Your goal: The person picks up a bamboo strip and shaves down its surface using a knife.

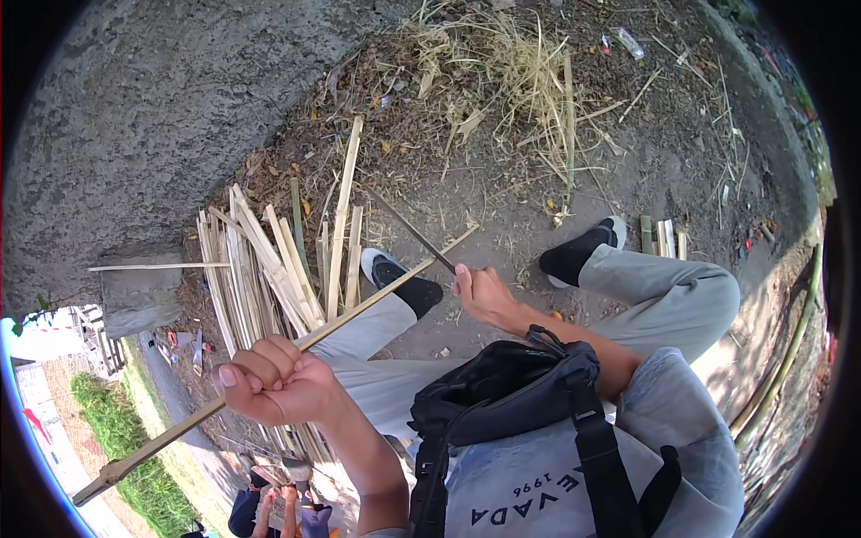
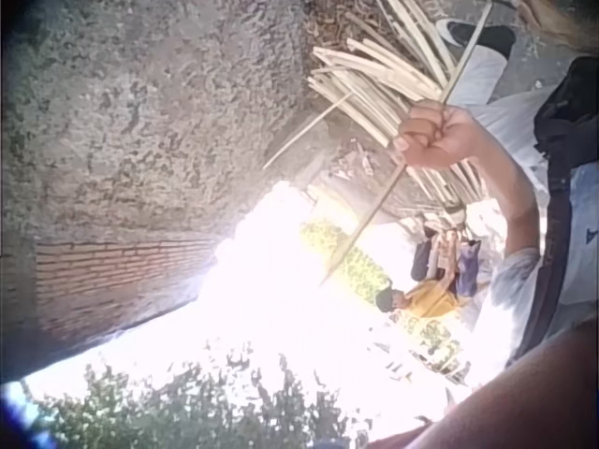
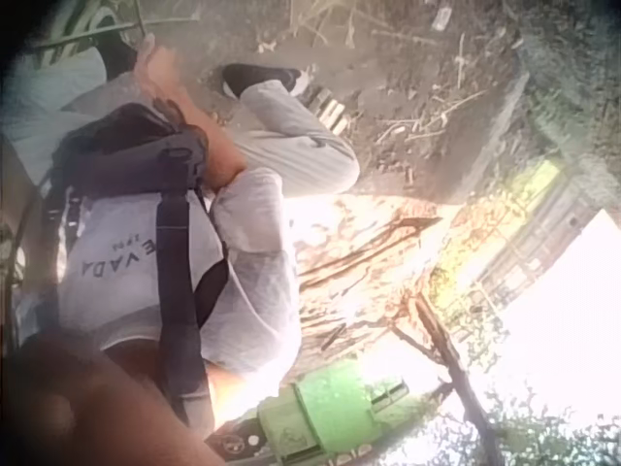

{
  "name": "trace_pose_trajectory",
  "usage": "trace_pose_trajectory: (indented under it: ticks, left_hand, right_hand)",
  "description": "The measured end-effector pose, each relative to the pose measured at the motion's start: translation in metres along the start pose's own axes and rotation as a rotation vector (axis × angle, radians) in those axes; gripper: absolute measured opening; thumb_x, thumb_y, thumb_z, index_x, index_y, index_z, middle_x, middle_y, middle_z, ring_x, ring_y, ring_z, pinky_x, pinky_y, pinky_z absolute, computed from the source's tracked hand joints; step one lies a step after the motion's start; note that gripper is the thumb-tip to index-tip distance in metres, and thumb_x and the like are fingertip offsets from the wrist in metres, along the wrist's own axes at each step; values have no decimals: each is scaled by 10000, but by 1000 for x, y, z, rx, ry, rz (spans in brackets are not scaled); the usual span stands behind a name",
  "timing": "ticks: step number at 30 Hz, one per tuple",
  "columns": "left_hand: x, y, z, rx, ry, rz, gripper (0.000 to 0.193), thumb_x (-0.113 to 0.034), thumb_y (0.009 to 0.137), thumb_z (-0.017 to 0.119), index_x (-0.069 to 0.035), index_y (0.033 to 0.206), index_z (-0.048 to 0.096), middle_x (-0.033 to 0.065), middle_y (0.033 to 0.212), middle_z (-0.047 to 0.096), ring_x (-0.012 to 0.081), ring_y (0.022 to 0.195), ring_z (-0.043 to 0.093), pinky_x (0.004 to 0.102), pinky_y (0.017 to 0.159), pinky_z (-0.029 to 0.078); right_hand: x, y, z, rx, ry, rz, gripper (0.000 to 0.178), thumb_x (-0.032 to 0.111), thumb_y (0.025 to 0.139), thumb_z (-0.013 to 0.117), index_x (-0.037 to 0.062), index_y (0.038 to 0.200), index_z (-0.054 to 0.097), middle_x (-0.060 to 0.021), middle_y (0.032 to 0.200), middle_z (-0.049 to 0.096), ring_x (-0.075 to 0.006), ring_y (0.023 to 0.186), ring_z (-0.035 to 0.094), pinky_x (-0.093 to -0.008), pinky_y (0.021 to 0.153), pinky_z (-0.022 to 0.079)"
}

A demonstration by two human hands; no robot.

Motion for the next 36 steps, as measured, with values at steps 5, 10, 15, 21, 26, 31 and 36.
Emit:
trace_pose_trajectory:
  ticks: [5, 10, 15, 21, 26, 31, 36]
  left_hand:
    - [4, 12, -26, -186, 9, -28, 413, -201, 911, 483, -177, 571, 249, -46, 445, 185, 64, 350, 149, 233, 336, 136]
    - [-1, 7, -22, -147, 34, -8, 409, -218, 909, 485, -174, 575, 253, -44, 444, 190, 65, 347, 148, 232, 332, 140]
    - [-1, -5, -16, -141, 16, 4, 406, -227, 915, 483, -170, 584, 255, -39, 447, 194, 66, 350, 146, 236, 330, 137]
    - [-3, -5, -11, -108, 10, 12, 410, -224, 919, 485, -166, 585, 254, -36, 449, 195, 69, 352, 142, 241, 333, 134]
    - [-1, -2, -19, -150, 33, 11, 412, -223, 924, 486, -170, 585, 258, -44, 455, 190, 63, 354, 140, 236, 337, 135]
    - [-5, -6, -13, -180, 17, 21, 411, -222, 923, 486, -171, 581, 264, -41, 451, 207, 62, 354, 137, 235, 336, 131]
    - [0, -5, -24, -143, 0, -19, 411, -221, 925, 483, -168, 582, 263, -40, 450, 218, 61, 353, 140, 231, 336, 142]
  right_hand:
    - [9, 1, -1, 21, -138, -1, 569, 395, 994, 296, -24, 844, 650, -338, 727, 594, -530, 791, 582, -555, 791, 469]
    - [36, -13, 1, 39, -115, -182, 565, 394, 997, 298, -35, 882, 648, -328, 721, 600, -525, 756, 589, -541, 749, 490]
    - [1, 5, -3, -22, -120, -36, 542, 390, 990, 326, -21, 869, 658, -325, 702, 594, -519, 734, 591, -544, 733, 492]
    - [30, -21, -4, -69, -95, -161, 566, 387, 991, 337, -37, 786, 652, -322, 722, 602, -516, 748, 593, -554, 738, 488]
    - [-9, 9, -3, -55, -140, -32, 556, 387, 990, 337, -21, 791, 658, -316, 700, 599, -514, 729, 593, -550, 734, 493]
    - [14, -8, -3, -35, -125, -143, 579, 389, 992, 329, -36, 766, 650, -315, 686, 594, -518, 712, 590, -546, 722, 501]
    - [-26, 20, -8, -52, -204, -1, 575, 394, 986, 345, -41, 756, 644, -316, 675, 586, -516, 703, 586, -542, 713, 500]
Point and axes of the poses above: each hand's wrist, its own y-axis towards the middle knuckle, its own z-axis out of the palm, x = y × z, the point moved 3 cm from there along y, towards the middle knuckle
